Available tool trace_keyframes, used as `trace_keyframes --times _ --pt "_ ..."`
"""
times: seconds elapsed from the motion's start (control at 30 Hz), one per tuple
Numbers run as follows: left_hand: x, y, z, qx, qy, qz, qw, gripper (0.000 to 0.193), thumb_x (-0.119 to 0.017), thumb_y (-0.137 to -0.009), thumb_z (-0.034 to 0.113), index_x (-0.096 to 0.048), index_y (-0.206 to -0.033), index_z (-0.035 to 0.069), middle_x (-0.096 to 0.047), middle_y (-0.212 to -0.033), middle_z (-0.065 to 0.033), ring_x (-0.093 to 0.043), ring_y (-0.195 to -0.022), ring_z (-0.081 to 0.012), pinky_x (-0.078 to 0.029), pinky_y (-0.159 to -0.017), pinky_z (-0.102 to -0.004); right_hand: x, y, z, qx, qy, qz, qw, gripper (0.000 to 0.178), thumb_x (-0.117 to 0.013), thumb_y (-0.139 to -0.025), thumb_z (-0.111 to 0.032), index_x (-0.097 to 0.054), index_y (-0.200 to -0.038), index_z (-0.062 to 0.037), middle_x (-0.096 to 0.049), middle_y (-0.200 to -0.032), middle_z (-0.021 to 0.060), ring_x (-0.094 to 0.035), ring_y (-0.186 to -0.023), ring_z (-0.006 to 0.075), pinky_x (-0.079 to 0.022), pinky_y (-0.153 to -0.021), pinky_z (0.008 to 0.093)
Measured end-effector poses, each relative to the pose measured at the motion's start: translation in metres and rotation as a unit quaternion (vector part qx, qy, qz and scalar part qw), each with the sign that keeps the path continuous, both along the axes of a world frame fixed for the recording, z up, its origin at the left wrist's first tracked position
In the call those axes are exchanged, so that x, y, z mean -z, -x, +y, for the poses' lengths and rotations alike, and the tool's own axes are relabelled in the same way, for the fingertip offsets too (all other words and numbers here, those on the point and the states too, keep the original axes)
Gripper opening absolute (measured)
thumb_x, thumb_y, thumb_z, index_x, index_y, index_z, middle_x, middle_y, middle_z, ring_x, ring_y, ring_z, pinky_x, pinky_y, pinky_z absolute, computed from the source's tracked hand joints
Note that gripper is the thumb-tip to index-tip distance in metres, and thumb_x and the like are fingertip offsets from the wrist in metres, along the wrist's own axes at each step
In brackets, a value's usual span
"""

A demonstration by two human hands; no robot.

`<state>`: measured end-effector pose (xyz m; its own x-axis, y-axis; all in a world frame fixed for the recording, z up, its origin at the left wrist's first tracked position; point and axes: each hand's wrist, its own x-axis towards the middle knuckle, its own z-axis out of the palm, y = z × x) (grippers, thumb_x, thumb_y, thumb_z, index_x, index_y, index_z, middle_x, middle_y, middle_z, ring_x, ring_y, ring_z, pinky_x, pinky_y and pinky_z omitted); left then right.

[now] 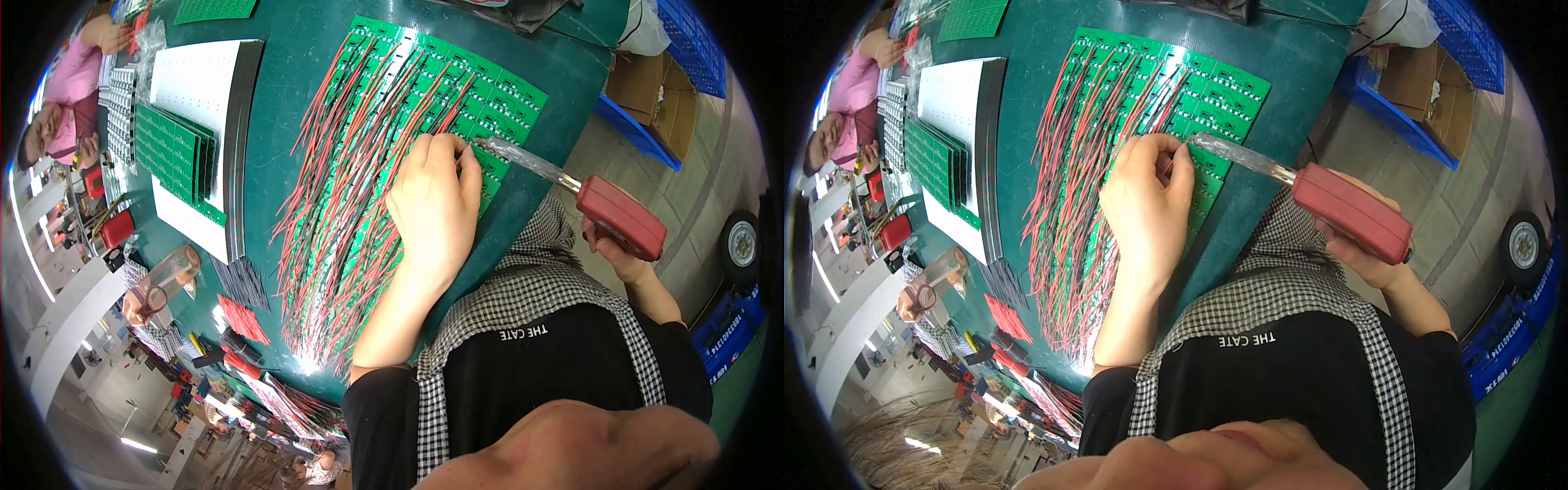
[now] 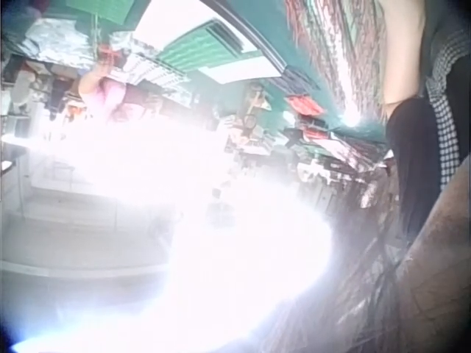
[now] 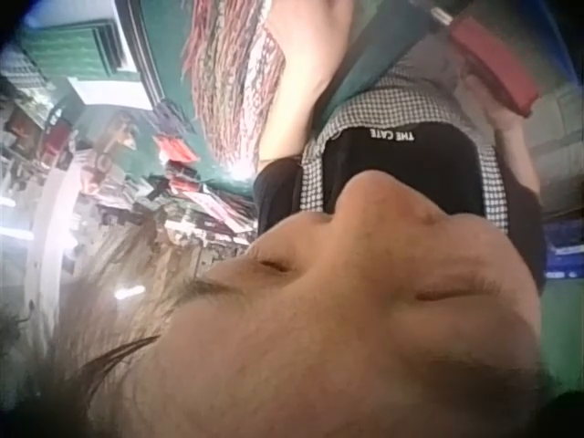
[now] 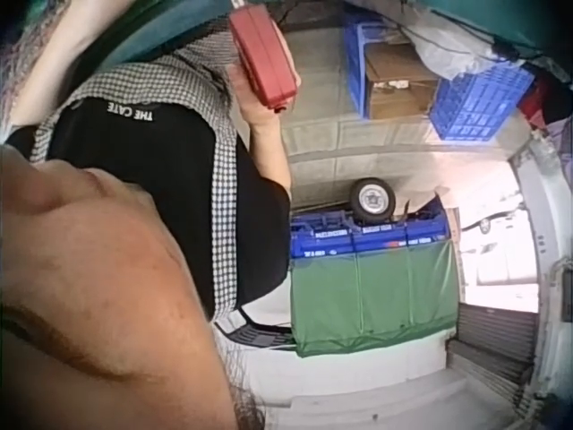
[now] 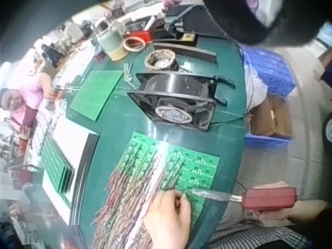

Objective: Assembling wires into plastic connectors on printed circuit boards using a specialized handheld insertion tool.

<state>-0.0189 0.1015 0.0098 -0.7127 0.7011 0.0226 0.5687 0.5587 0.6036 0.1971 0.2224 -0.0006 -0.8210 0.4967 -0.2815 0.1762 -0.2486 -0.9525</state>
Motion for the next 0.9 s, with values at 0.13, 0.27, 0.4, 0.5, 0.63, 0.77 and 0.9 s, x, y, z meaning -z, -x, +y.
trace_keyframes --times 0.13,0.27,0.4,0.5,0.63,0.77,0.9 --pt "0.002 0.000 -0.001 0.002 -0.002 0.006 1.000 0.006 -0.060 -0.073 0.007 -0.056 -0.074 0.003 -0.052 -0.065 -0.0076 -0.053 -0.056 -0.0196 -0.043 -0.052 -0.0307 -0.001 0.000 0.005 -0.014 -0.063 -0.017 0.998 0.065 -0.071 -0.069 -0.023 -0.043 -0.120 0.0053 -0.061 -0.091 0.0051 -0.053 -0.070 0.0068 -0.044 -0.063 0.0194" --pt "0.001 0.000 0.001 -0.004 -0.002 0.013 1.000 0.006 -0.060 -0.073 0.008 -0.055 -0.073 0.003 -0.052 -0.064 -0.0075 -0.053 -0.056 -0.0199 -0.043 -0.052 -0.0309 -0.001 0.000 0.008 -0.062 -0.134 -0.021 0.989 0.065 -0.070 -0.069 -0.024 -0.043 -0.120 0.0050 -0.062 -0.091 0.0057 -0.053 -0.065 0.0071 -0.043 -0.061 0.0196" --pt "0.001 0.000 0.003 0.001 -0.001 0.009 1.000 0.006 -0.060 -0.072 0.008 -0.055 -0.073 0.003 -0.051 -0.064 -0.0074 -0.053 -0.056 -0.0202 -0.042 -0.052 -0.0317 -0.008 -0.001 0.003 -0.024 -0.071 0.008 0.997 0.062 -0.067 -0.073 -0.024 -0.041 -0.122 0.0030 -0.060 -0.094 0.0078 -0.050 -0.061 0.0076 -0.042 -0.059 0.0193" --pt "-0.001 0.001 0.002 0.001 -0.003 -0.002 1.000 0.007 -0.058 -0.073 0.009 -0.054 -0.073 0.004 -0.052 -0.067 -0.0089 -0.054 -0.059 -0.0243 -0.043 -0.052 -0.0357 -0.002 -0.009 -0.001 0.012 0.010 0.039 0.999 0.058 -0.064 -0.076 -0.024 -0.041 -0.122 0.0016 -0.057 -0.102 0.0107 -0.047 -0.060 0.0082 -0.041 -0.058 0.0198" --pt "0.002 0.002 -0.006 0.003 -0.007 0.012 1.000 0.008 -0.054 -0.074 0.011 -0.052 -0.074 0.003 -0.052 -0.072 -0.0110 -0.056 -0.064 -0.0282 -0.045 -0.055 -0.0400 0.001 -0.023 -0.009 0.045 -0.036 0.008 0.998 0.061 -0.059 -0.080 -0.036 -0.035 -0.122 0.0026 -0.051 -0.107 0.0133 -0.045 -0.057 0.0102 -0.037 -0.051 0.0243" --pt "0.020 -0.001 -0.014 0.017 -0.007 0.085 0.996 0.005 -0.049 -0.070 0.006 -0.051 -0.071 0.002 -0.053 -0.072 -0.0127 -0.058 -0.066 -0.0274 -0.048 -0.053 -0.0384 -0.004 -0.020 -0.024 0.092 -0.055 0.067 0.992 0.051 -0.058 -0.081 -0.025 -0.038 -0.119 0.0038 -0.052 -0.106 0.0152 -0.047 -0.059 0.0096 -0.041 -0.054 0.0217" --pt "0.020 -0.007 -0.028 0.031 0.017 0.166 0.986 0.005 -0.052 -0.064 0.006 -0.052 -0.068 0.003 -0.054 -0.071 -0.0118 -0.057 -0.067 -0.0263 -0.048 -0.055 -0.0363 0.005 -0.026 -0.031 0.091 -0.151 0.107 0.979 0.041 -0.050 -0.085 -0.020 -0.039 -0.117 0.0037 -0.051 -0.106 0.0163 -0.046 -0.058 0.0098 -0.039 -0.051 0.0208"
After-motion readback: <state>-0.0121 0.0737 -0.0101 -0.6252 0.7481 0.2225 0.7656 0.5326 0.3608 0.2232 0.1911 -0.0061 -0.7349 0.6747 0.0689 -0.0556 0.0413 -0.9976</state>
